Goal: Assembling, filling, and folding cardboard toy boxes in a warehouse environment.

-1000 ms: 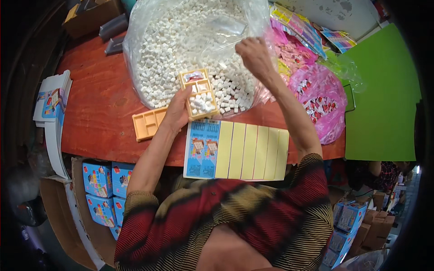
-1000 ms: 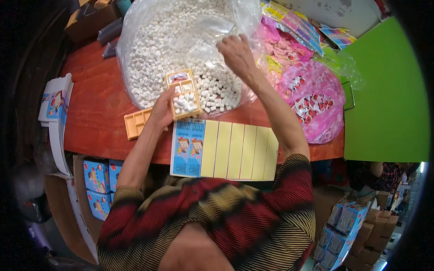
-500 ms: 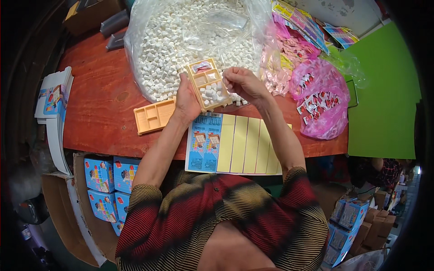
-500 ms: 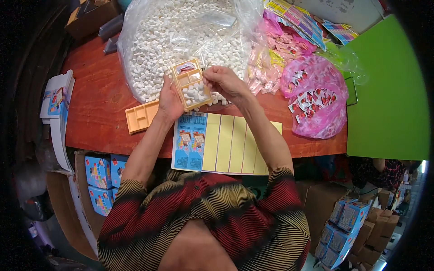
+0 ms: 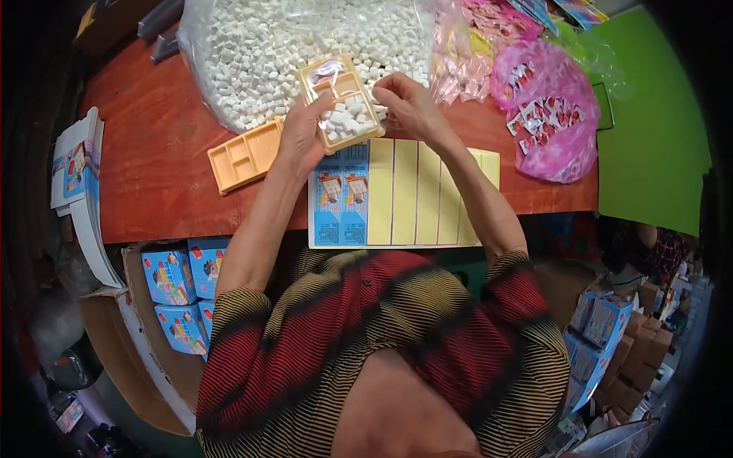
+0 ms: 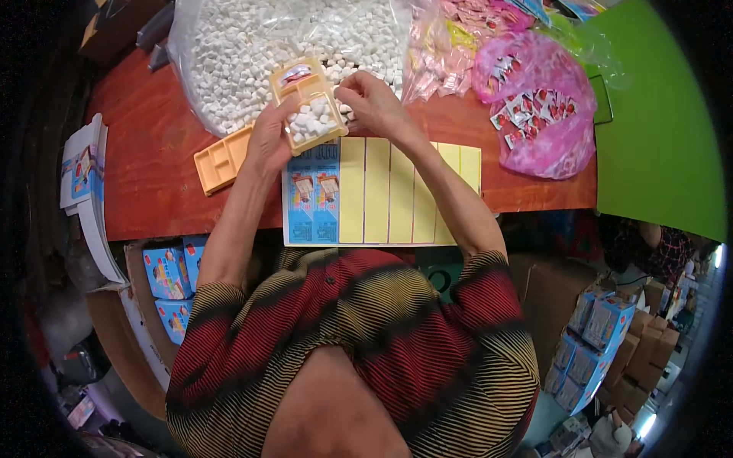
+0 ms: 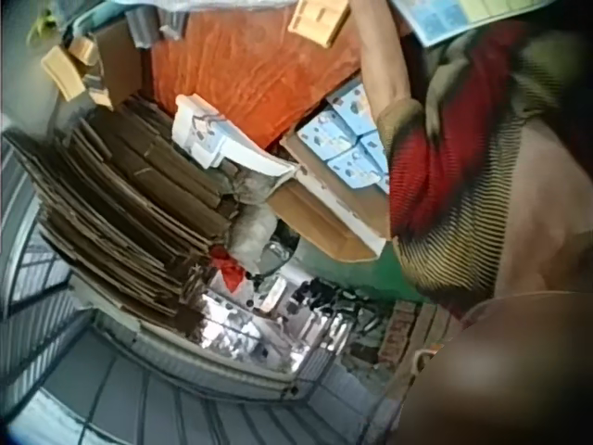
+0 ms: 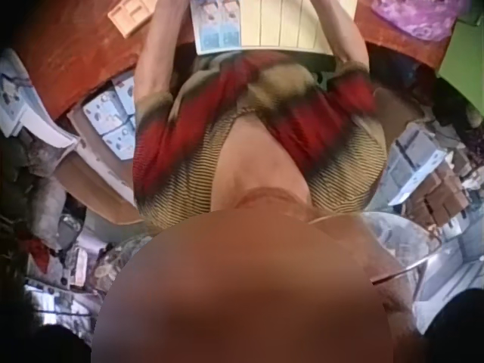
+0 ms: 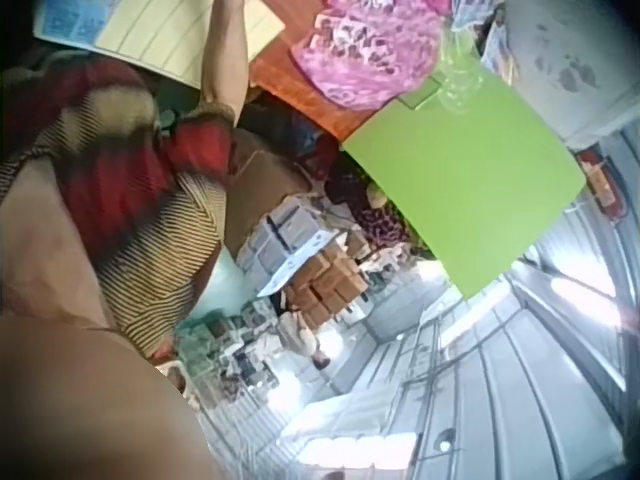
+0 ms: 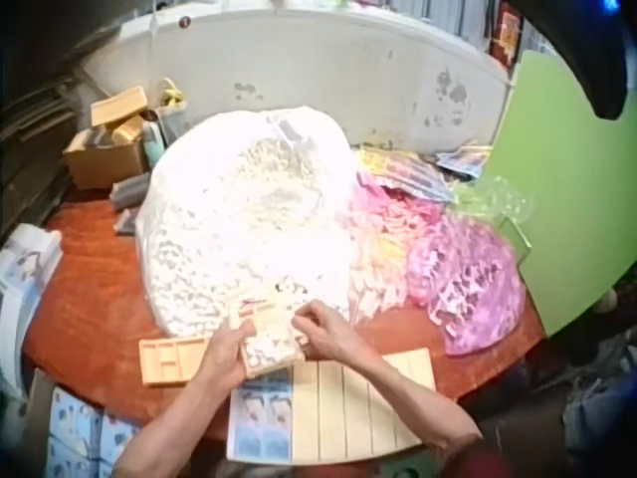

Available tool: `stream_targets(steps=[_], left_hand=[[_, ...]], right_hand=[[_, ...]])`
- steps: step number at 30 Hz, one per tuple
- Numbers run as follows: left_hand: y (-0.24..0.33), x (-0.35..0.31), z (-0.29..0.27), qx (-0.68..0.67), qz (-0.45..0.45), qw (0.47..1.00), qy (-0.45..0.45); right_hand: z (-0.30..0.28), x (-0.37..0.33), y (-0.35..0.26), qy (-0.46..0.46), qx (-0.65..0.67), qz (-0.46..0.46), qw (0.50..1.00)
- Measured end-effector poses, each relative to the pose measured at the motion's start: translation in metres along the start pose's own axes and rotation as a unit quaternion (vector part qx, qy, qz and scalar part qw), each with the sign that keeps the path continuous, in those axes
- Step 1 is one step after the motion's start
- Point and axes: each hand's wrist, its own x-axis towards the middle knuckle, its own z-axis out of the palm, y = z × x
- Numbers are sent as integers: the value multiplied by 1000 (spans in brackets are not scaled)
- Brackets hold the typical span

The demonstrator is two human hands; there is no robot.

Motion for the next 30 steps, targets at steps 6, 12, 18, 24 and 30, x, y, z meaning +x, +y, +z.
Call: stream_targets(steps=[6, 12, 18, 24, 30], left_hand=[[3, -33, -20, 26, 9, 997, 71], [-1, -63, -27, 13, 2, 997, 70], [-3, -73, -39, -28, -18, 996, 78], [6, -77, -35, -49, 14, 995, 83], [18, -75, -37, -65, 36, 993, 92]], right_hand=[[18, -48, 37, 64, -335, -204, 918], [44, -52, 36, 41, -409, -184, 893], [50, -44, 43, 28, -355, -217, 909], [62, -44, 39, 65, -351, -254, 899], [65, -47, 38, 56, -352, -276, 893]])
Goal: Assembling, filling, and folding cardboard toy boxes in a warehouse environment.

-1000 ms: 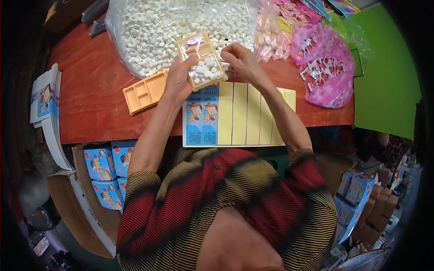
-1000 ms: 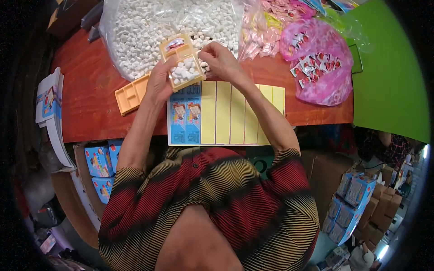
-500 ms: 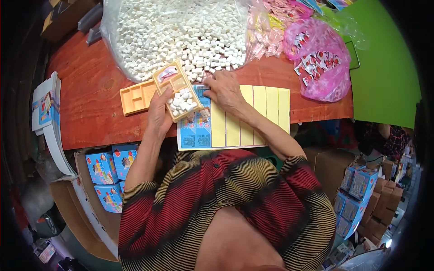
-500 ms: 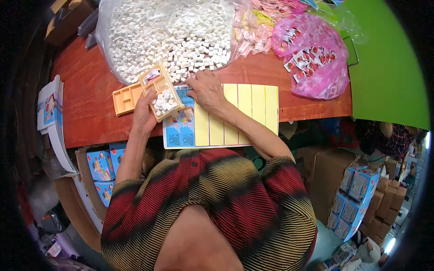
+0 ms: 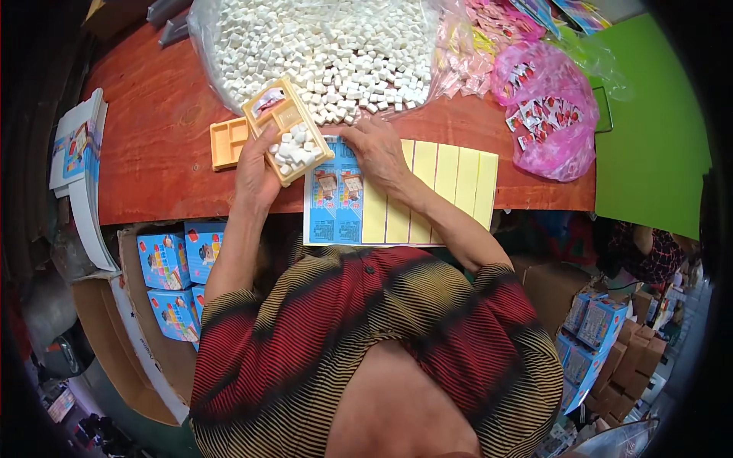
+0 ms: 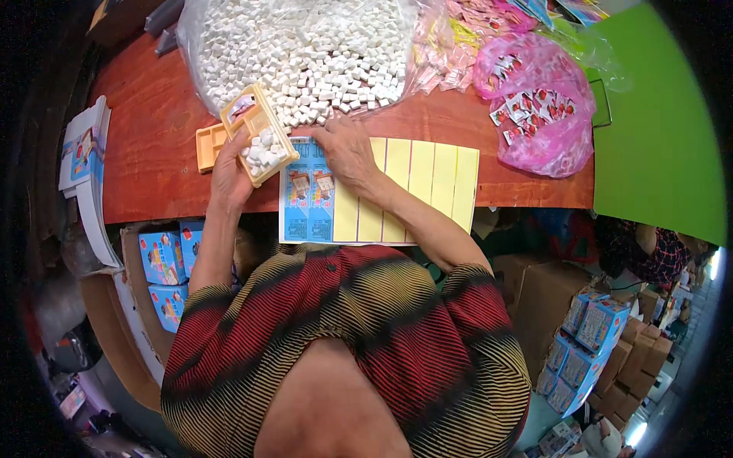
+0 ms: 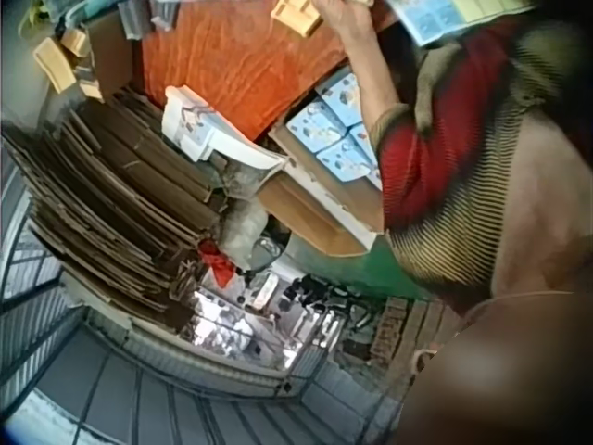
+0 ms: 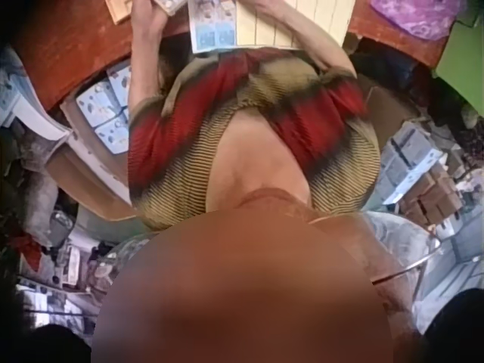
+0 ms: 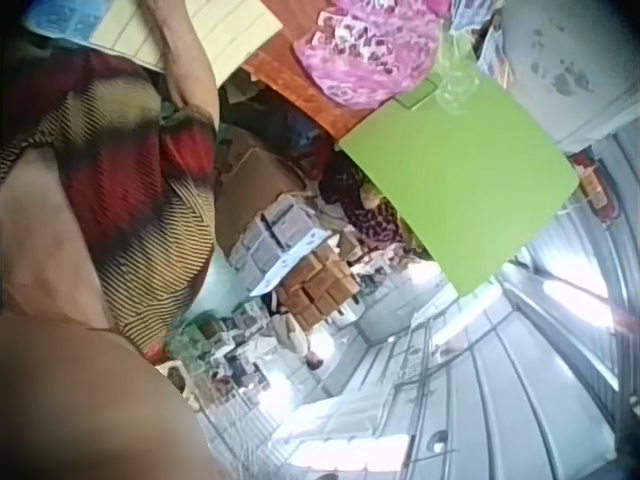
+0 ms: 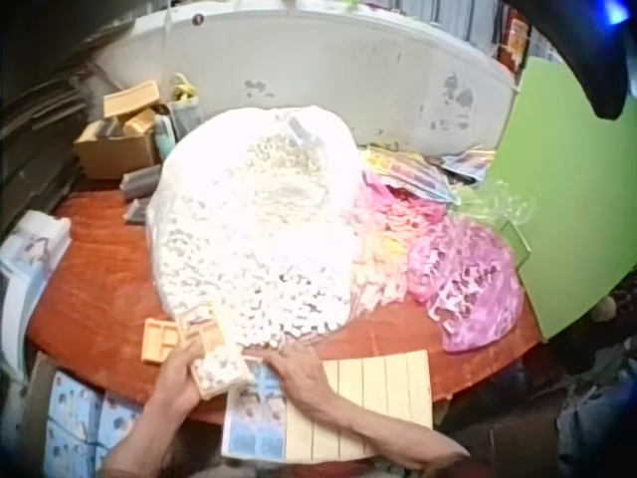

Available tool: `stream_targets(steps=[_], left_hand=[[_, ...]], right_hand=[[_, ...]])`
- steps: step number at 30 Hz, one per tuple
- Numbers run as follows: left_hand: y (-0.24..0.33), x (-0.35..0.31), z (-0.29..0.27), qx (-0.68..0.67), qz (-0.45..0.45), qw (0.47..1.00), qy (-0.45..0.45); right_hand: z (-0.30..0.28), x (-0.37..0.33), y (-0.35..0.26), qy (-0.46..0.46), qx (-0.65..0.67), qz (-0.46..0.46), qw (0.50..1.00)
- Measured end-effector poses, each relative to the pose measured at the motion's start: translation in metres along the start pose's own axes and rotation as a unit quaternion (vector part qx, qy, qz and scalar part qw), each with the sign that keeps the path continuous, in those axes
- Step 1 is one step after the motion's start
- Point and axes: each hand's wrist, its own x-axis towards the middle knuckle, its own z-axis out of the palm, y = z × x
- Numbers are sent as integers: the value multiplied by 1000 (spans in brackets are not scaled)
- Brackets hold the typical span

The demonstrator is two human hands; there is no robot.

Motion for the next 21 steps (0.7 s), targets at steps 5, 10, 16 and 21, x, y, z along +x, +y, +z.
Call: stream_targets(steps=[5, 10, 16, 21], left_hand=[[-3, -2, 2, -10, 0, 1000, 8], [-2, -2, 2, -16, -13, 1000, 4], [-6, -1, 7, -13, -4, 1000, 0], [-5, -3, 10, -21, 3, 1000, 1]], right_hand=[[0, -7, -5, 20, -23, -39, 999], [2, -17, 0, -25, -54, -78, 995], [-2, -11, -2, 17, 20, 22, 999], [-10, -16, -7, -29, -74, 98, 992]])
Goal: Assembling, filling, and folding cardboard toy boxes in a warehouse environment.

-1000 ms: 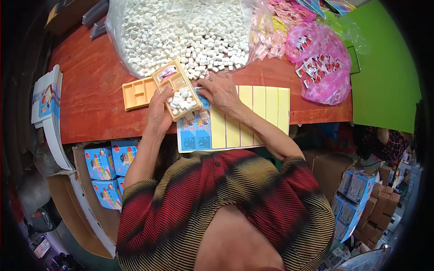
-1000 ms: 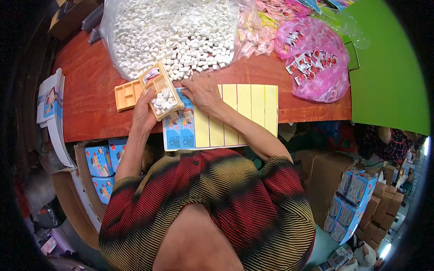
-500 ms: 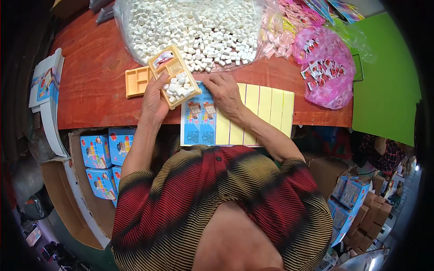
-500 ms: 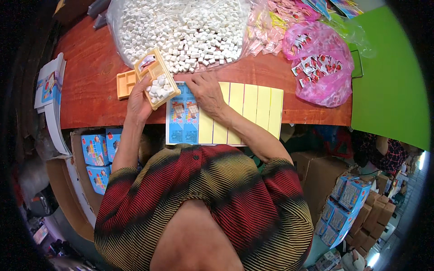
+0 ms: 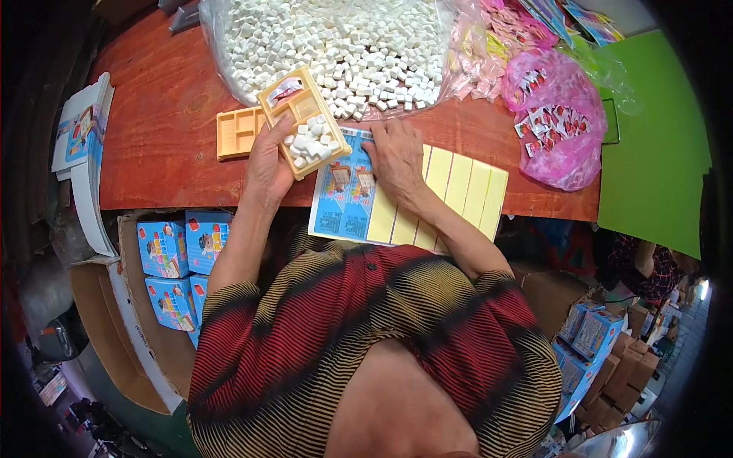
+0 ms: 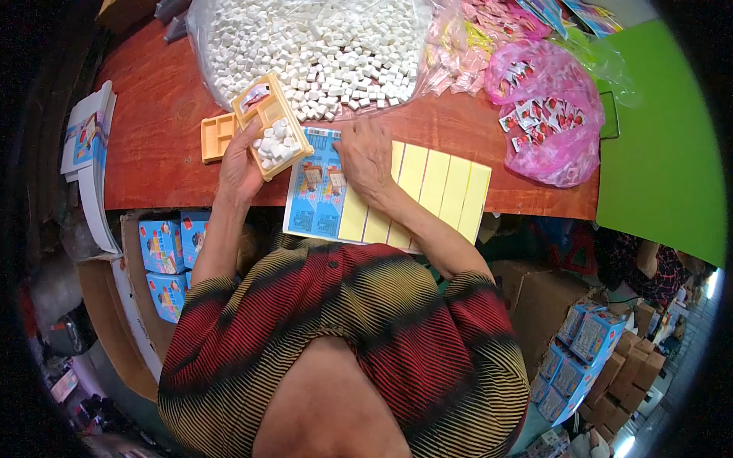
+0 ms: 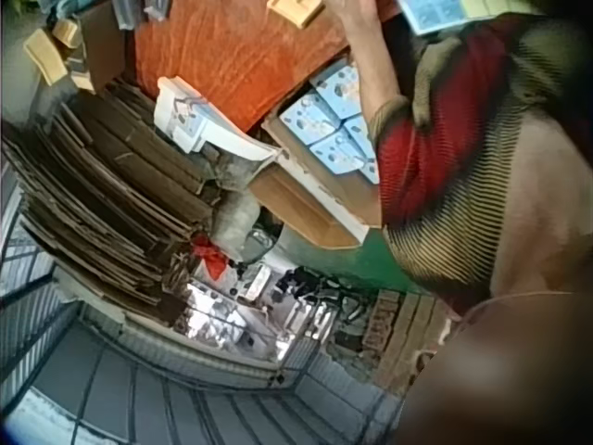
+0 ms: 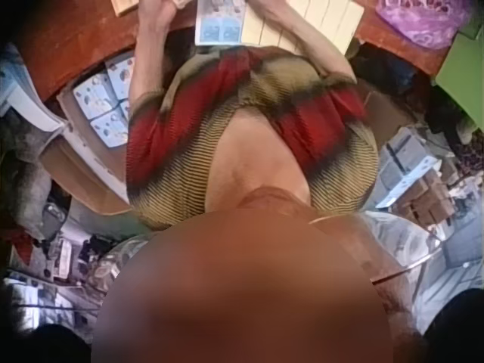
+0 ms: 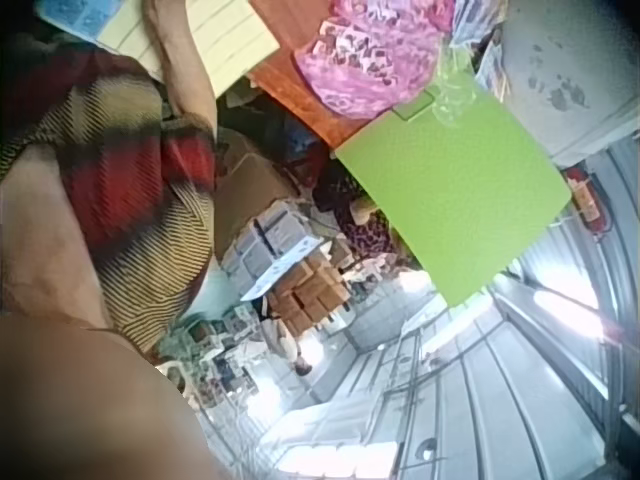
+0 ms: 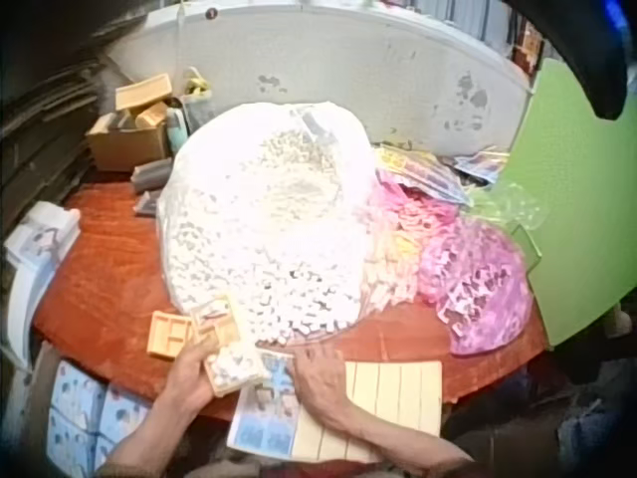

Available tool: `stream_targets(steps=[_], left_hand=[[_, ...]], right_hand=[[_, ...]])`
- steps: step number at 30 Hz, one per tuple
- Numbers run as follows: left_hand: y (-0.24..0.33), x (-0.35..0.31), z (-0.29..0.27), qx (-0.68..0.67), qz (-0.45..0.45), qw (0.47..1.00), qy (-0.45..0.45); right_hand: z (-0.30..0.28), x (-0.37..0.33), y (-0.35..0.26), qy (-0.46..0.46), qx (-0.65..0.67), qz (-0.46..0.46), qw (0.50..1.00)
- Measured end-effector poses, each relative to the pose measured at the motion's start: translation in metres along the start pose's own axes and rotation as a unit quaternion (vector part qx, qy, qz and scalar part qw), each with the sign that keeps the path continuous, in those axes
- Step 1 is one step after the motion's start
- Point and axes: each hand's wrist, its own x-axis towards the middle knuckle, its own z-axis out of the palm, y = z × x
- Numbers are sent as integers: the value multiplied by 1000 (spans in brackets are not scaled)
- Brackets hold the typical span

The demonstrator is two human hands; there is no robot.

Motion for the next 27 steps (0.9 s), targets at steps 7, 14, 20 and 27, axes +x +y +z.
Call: stream_targets(steps=[7, 14, 20, 27], left_hand=[[-3, -2, -1, 0, 2, 1000, 2], [0, -3, 1, -7, 11, 1000, -2], [-1, -4, 0, 8, 14, 1000, 11], [6, -5, -8, -20, 6, 1000, 12]], right_hand=[[7, -18, 1, 49, 67, -78, 993], [2, -20, -4, 42, 126, -150, 980], [6, 16, 2, -5, 62, -67, 996], [14, 11, 0, 0, 79, -87, 993]])
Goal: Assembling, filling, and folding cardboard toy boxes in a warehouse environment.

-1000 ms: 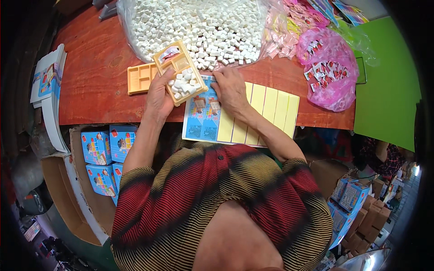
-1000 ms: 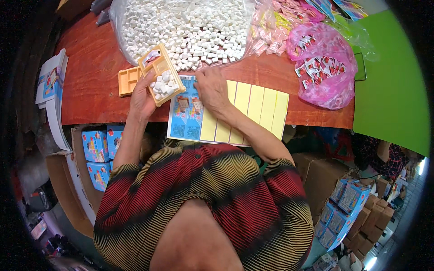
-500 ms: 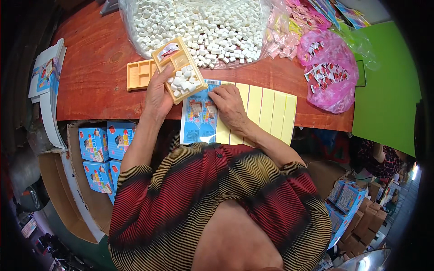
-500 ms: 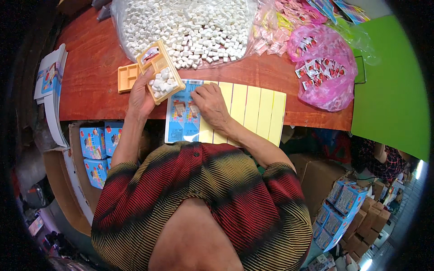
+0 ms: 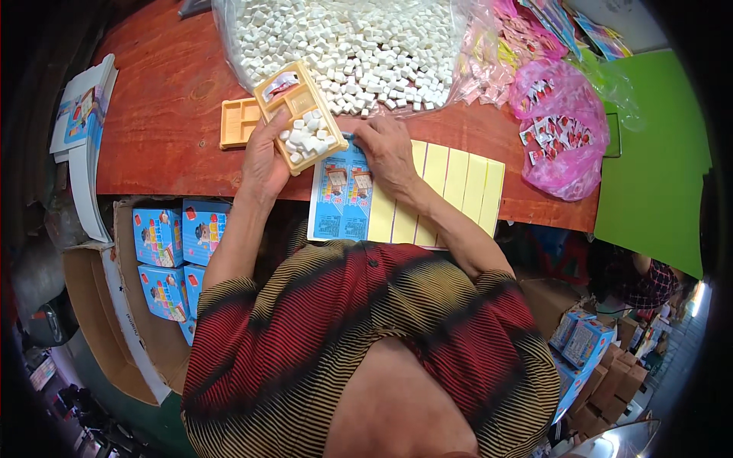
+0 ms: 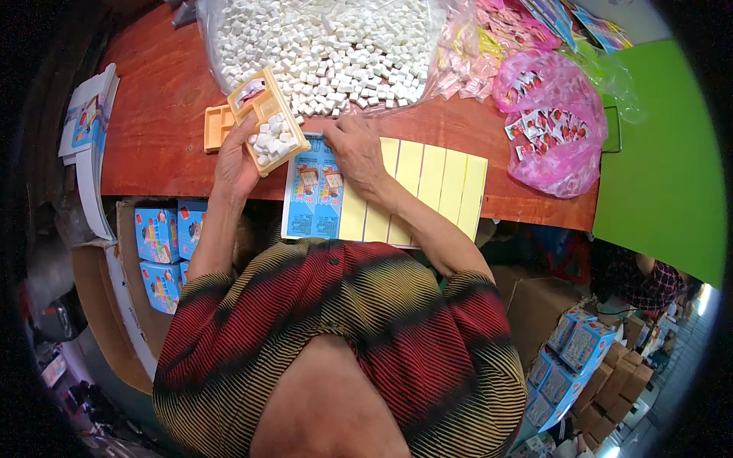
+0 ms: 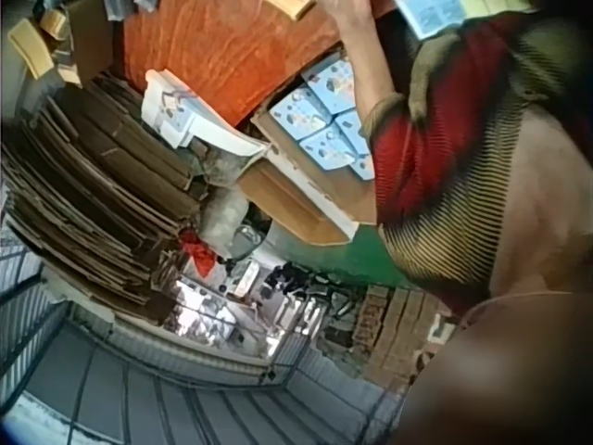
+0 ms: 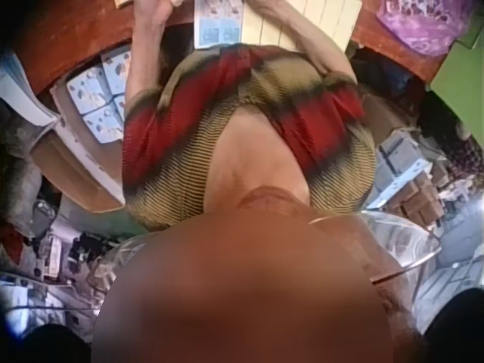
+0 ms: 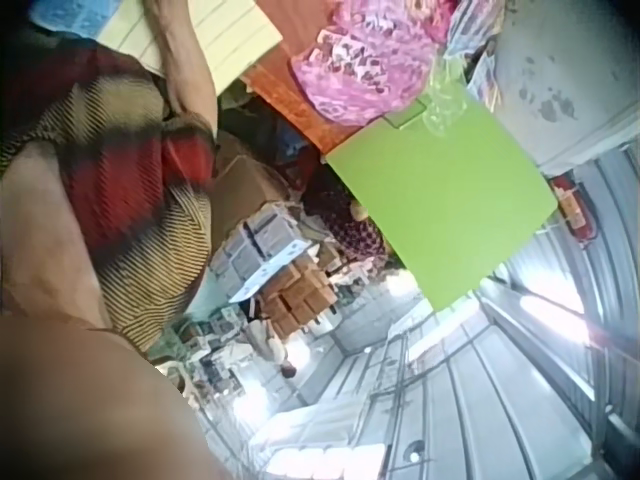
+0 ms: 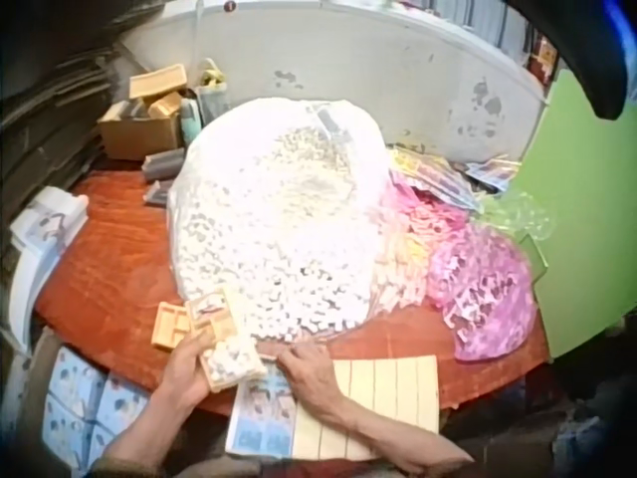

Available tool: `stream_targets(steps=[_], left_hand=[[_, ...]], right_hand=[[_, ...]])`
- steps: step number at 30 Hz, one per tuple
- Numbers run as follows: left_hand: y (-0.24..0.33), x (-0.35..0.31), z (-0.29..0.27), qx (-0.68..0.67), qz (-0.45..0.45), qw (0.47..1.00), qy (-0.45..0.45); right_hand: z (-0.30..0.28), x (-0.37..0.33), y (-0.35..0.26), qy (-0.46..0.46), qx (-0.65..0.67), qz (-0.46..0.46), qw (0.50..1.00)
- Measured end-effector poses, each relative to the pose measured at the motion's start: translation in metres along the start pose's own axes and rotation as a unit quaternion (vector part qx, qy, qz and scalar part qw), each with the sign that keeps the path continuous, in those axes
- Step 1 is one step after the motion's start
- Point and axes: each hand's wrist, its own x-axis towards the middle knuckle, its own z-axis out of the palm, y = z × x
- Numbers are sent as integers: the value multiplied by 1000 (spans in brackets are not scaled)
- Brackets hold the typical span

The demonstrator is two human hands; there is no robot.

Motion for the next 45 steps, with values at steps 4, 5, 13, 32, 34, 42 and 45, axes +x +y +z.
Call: stream_targets(steps=[4, 5, 13, 32, 34, 42, 45], left_hand=[[2, -2, -1, 8, 6, 1000, 7], [2, -3, -1, 7, 7, 1000, 8], [-2, -2, -4, 6, 8, 1000, -2], [-7, -1, -9, 26, -2, 1000, -3], [-5, -3, -6, 3, -12, 1000, -2], [-5, -7, -6, -7, 0, 1000, 4], [-4, -5, -7, -5, -1, 1000, 0]], right_hand=[[6, -8, 4, 24, -24, -63, 997], [4, -9, 2, 17, -44, -71, 996], [-8, 4, -2, -41, 29, 8, 999], [-5, 16, 11, -31, 79, 23, 996], [-7, 20, 12, -80, 95, 62, 990], [-8, 12, 1, -36, 17, -6, 999], [-3, 7, 4, -18, 11, -39, 999]])
